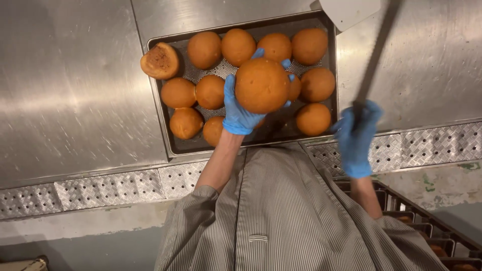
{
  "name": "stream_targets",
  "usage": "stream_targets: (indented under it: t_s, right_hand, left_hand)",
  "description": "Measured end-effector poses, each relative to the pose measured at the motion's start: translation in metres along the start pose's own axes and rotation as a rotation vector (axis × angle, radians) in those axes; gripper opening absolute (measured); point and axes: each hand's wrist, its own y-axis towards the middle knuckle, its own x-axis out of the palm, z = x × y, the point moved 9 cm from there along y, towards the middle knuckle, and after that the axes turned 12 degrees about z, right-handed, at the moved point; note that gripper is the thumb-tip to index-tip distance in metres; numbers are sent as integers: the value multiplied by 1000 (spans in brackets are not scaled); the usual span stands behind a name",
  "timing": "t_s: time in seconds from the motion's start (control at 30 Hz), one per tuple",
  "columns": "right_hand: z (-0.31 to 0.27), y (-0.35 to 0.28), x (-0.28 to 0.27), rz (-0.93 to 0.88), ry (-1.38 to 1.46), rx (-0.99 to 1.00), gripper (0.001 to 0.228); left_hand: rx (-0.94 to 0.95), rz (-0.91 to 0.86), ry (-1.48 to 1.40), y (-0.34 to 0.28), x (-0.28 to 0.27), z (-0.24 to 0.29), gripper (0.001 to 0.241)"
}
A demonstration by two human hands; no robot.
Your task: Score the tops of round buns with a cross-shaped cut using a knife on a baking tray.
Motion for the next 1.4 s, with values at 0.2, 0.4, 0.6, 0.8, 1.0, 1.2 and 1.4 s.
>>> stream_targets:
  t_s: [0.2,0.4,0.6,0.8,1.0,1.2,1.4]
  right_hand:
    - [-101,-69,84,-137,-383,-449,62]
    - [-110,-87,106,-170,-292,-628,51]
    - [-121,-96,121,-171,-415,-697,50]
    - [-97,-126,109,-305,-625,-633,58]
    - [-135,-88,141,-281,-451,-597,56]
    - [-88,-123,128,-359,-630,-581,60]
    - [-113,-85,155,-282,-541,-619,56]
  left_hand:
    - [44,-76,-21,-14,11,15,74]
    - [115,-73,39,10,-12,46,79]
    - [79,-49,-12,-13,-7,36,77]
    - [46,-682,88,-4,9,60,78]
    - [32,-664,110,12,-11,42,70]
    - [113,-568,150,2,6,75,82]
    - [51,-632,201,-4,15,57,83]
